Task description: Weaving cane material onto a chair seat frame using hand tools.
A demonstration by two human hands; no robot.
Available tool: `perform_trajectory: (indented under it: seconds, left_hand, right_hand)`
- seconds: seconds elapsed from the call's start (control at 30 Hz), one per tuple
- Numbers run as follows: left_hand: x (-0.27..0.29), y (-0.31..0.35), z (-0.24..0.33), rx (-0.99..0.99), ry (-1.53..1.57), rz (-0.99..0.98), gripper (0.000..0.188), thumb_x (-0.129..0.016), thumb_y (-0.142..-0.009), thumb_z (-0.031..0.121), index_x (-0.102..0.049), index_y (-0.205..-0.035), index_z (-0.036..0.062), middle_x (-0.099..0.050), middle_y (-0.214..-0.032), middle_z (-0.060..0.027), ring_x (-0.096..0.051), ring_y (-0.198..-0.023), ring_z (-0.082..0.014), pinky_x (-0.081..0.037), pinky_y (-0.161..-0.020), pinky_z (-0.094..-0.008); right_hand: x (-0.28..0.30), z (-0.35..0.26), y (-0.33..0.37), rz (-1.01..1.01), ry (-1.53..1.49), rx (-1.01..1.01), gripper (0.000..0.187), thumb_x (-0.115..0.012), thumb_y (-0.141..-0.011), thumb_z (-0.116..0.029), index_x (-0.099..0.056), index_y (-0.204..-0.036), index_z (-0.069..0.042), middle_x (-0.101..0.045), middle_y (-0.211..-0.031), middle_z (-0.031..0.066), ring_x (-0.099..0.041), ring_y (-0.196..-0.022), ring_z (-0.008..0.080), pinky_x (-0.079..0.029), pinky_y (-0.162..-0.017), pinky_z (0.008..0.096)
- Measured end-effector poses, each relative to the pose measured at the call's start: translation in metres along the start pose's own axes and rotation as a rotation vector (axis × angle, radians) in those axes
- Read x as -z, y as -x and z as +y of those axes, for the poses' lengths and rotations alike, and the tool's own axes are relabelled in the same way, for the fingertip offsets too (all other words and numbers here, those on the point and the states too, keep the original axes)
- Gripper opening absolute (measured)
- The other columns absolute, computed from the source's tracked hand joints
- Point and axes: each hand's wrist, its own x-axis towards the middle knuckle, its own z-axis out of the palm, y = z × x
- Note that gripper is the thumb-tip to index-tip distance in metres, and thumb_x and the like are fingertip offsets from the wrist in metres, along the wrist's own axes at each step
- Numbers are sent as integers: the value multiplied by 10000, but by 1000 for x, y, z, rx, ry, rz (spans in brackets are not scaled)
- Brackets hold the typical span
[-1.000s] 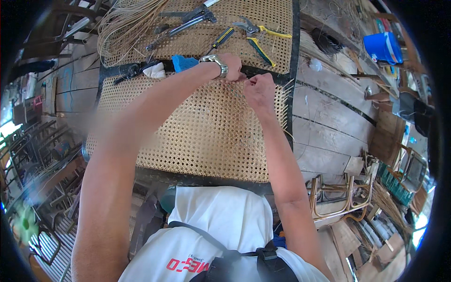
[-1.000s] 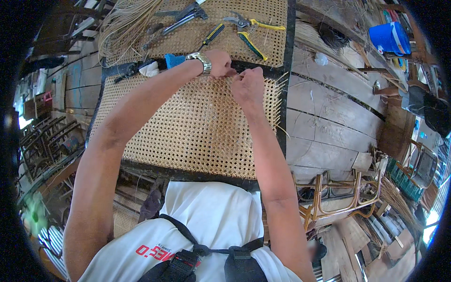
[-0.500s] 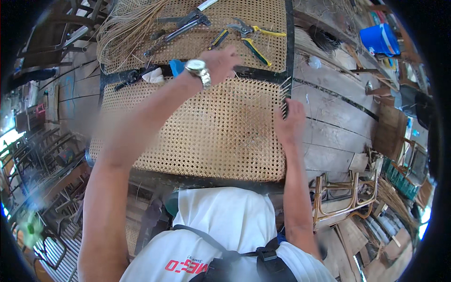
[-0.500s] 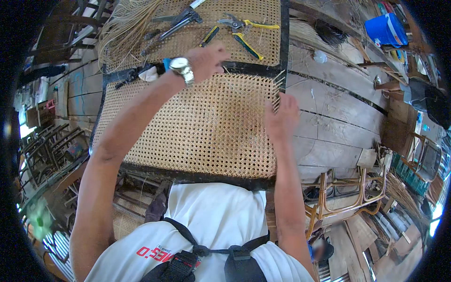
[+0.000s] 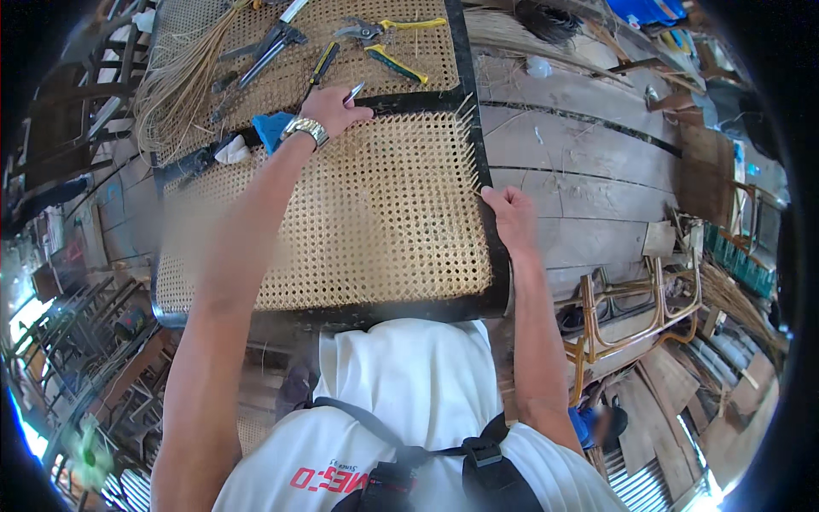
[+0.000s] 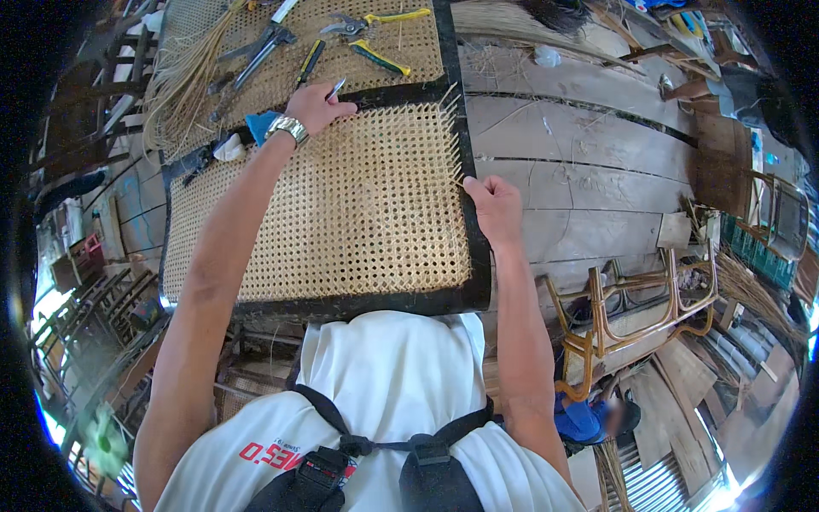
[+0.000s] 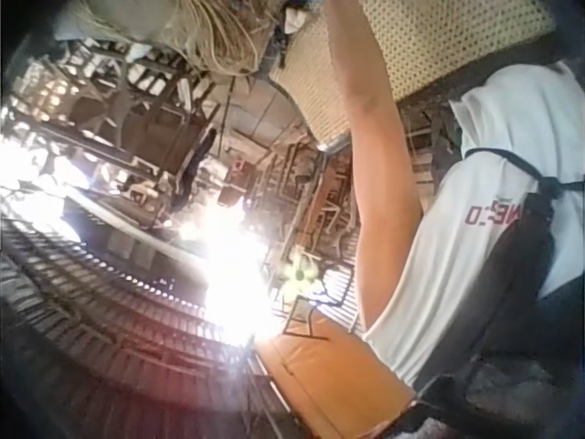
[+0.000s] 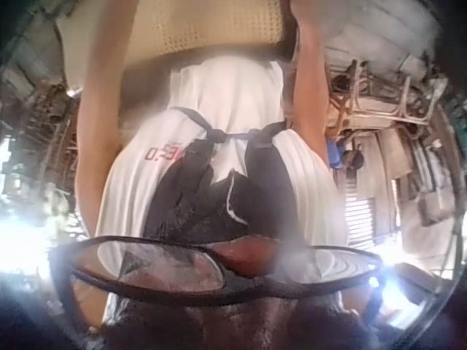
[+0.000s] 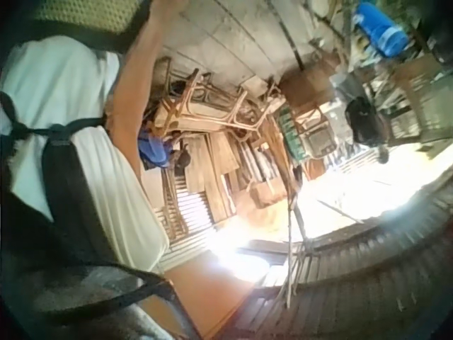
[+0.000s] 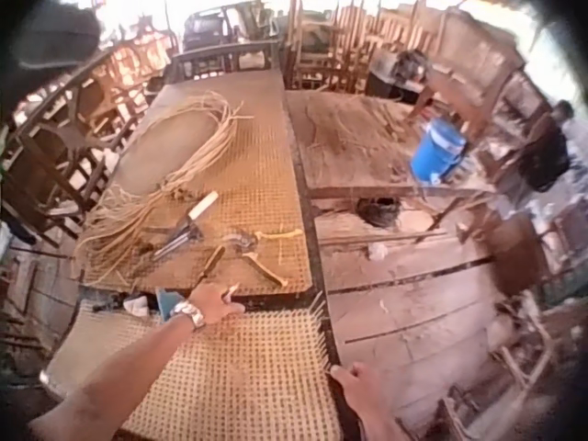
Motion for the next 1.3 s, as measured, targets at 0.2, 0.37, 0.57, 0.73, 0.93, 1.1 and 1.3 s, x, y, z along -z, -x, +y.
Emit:
perform_trajectory:
  seconds: [0.2, 0.37, 0.57, 0.73, 0.93, 1.1, 1.3]
  left_hand:
    - [9, 8, -3, 70, 2, -40, 456, -781, -759, 503, -623, -746, 76, -646, -712, -133, -632, -688, -320, -487, -657, -418]
    - [6, 52, -3, 111, 83, 373, 349, -724, -833, 376, -641, -799, 38, -628, -728, -169, -613, -715, -366, -475, -661, -453]
    - [-9, 68, 1, 185, 313, 420, 300, -697, -862, 330, -644, -830, 37, -636, -786, -173, -616, -774, -373, -475, -693, -467]
    - [-14, 51, 1, 367, 514, 375, 248, -678, -886, 281, -672, -1068, 112, -672, -901, -178, -659, -834, -369, -524, -721, -466]
    - [-15, 60, 10, 71, 244, 268, 308, -672, -894, 221, -648, -1200, 198, -578, -958, -148, -621, -823, -338, -503, -680, -467]
    - [-23, 48, 9, 50, 404, 270, 280, -697, -873, 352, -683, -936, 79, -593, -809, -134, -617, -750, -333, -481, -655, -451]
    - [-31, 44, -1, 177, 482, 297, 362, -680, -857, 388, -641, -796, 33, -600, -780, -166, -605, -731, -348, -457, -651, -470]
  right_hand:
    - [46, 17, 14, -77, 173, -191, 365, -709, -899, -307, -579, -700, -30, -499, -649, -31, -432, -625, 91, -376, -572, 285]
    - [216, 108, 20, 15, 1111, -272, 401, -733, -830, -412, -712, -977, -40, -701, -953, 145, -654, -945, 299, -500, -867, 413]
    - [36, -52, -67, 363, 1001, 616, 688, -720, -832, -454, -538, -1332, -17, -508, -1381, 247, -420, -1342, 389, -329, -1116, 485]
    - [-123, -151, -148, 152, 1150, 885, 1069, -704, -739, -666, -265, -1523, -85, -313, -1523, 240, -294, -1422, 393, -265, -1123, 544]
    - [-159, -174, -196, 3, 1682, 833, 1130, -606, -743, -780, -206, -1548, -96, -332, -1495, 243, -320, -1400, 398, -249, -1082, 628]
    - [-134, -179, -196, -58, 1689, 1087, 790, -562, -893, -602, -356, -1467, -100, -458, -1359, 260, -513, -1240, 395, -387, -997, 571]
    - [-98, -187, -96, -508, 645, 199, 428, -552, -936, -357, -548, -1237, -53, -629, -952, 169, -657, -838, 333, -540, -778, 411]
